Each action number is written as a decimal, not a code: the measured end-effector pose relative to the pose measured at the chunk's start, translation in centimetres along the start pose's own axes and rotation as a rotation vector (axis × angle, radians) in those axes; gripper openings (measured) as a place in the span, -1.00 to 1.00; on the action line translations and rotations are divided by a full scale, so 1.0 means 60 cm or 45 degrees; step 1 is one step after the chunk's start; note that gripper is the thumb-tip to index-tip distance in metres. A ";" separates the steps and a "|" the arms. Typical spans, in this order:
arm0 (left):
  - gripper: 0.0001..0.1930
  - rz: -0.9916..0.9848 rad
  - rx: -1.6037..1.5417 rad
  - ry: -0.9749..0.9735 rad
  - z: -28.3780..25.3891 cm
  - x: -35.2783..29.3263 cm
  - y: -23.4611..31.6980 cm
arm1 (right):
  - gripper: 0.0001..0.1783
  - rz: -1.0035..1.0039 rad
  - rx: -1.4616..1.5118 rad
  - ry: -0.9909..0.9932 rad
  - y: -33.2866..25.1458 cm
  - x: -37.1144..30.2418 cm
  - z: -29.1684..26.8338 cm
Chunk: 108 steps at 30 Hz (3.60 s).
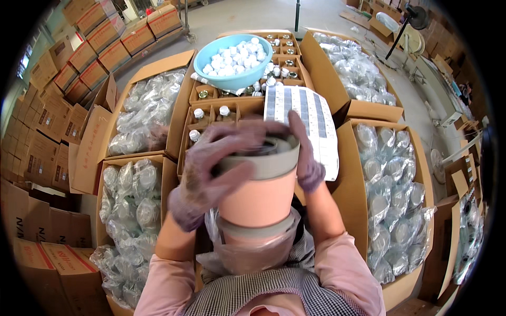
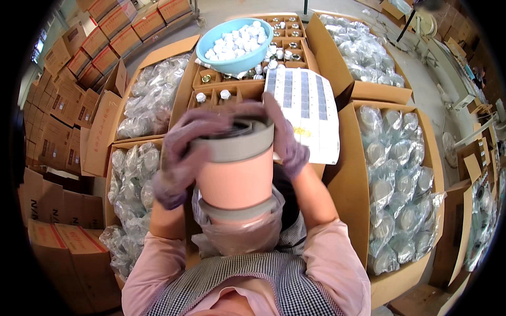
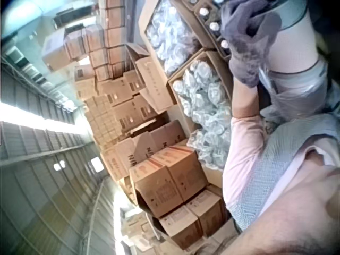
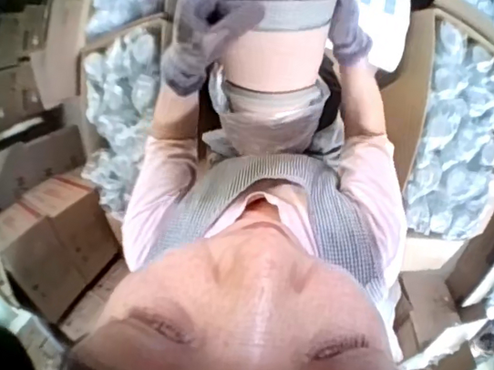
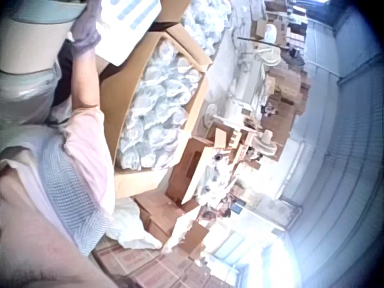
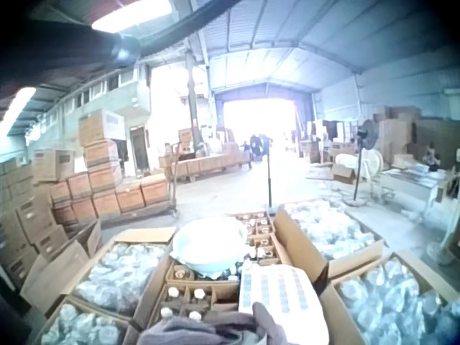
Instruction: The person assembles cylindrical containers by inserting metal lids and applying labels. They handle pink and green containers, place lids into the openings, and affix labels to the sides. The person works at a table surrounded by cardboard boxes and plastic-wrapped items.
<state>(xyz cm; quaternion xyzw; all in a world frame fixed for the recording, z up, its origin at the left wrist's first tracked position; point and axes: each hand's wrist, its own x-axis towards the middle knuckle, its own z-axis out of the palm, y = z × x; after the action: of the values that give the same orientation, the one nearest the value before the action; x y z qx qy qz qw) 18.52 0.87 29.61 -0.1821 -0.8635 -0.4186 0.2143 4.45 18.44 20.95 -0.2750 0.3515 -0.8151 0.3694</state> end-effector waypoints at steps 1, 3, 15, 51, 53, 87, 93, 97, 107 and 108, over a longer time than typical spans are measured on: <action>-0.56 0.102 -0.253 -0.004 -0.017 -0.012 -0.052 | -0.22 -0.220 -0.485 -0.078 -0.014 -0.001 0.038; -0.55 0.266 -0.562 0.062 -0.016 -0.040 -0.145 | -0.51 -0.636 -1.288 -0.201 -0.047 -0.003 0.089; -0.66 0.287 -0.776 0.367 0.042 -0.042 -0.136 | -0.57 -0.491 -1.433 -0.215 -0.082 -0.019 0.128; -0.19 -0.092 -0.847 0.321 0.036 -0.043 -0.128 | -0.68 -0.714 -1.594 -0.215 -0.077 -0.002 0.094; -0.29 -0.054 -0.668 0.270 0.036 -0.043 -0.140 | -0.72 -0.571 -1.457 -0.225 -0.057 0.009 0.066; -0.59 -0.063 -0.460 0.141 -0.026 -0.049 -0.098 | -0.32 -0.286 -0.560 -0.249 -0.036 0.003 0.019; -0.65 -0.070 -0.239 0.100 0.020 0.006 -0.010 | -0.57 -0.515 -1.086 -0.187 -0.036 -0.003 0.026; -0.45 0.445 -1.010 0.326 0.053 -0.040 -0.188 | -0.69 -0.530 -1.479 -0.139 -0.059 -0.031 0.122; -0.55 0.055 -0.255 0.199 0.006 -0.030 -0.035 | -0.40 -0.168 -1.050 -0.259 -0.063 -0.013 0.049; -0.51 0.166 -0.415 0.251 0.008 -0.044 -0.093 | -0.47 -0.107 -1.284 -0.109 -0.061 -0.025 0.081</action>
<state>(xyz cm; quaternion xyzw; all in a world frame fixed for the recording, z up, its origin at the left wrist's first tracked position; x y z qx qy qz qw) 17.90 -2.33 24.36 -0.2283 -0.7455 -0.5539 0.2922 7.24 19.60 26.42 -0.4662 0.6746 -0.5461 0.1716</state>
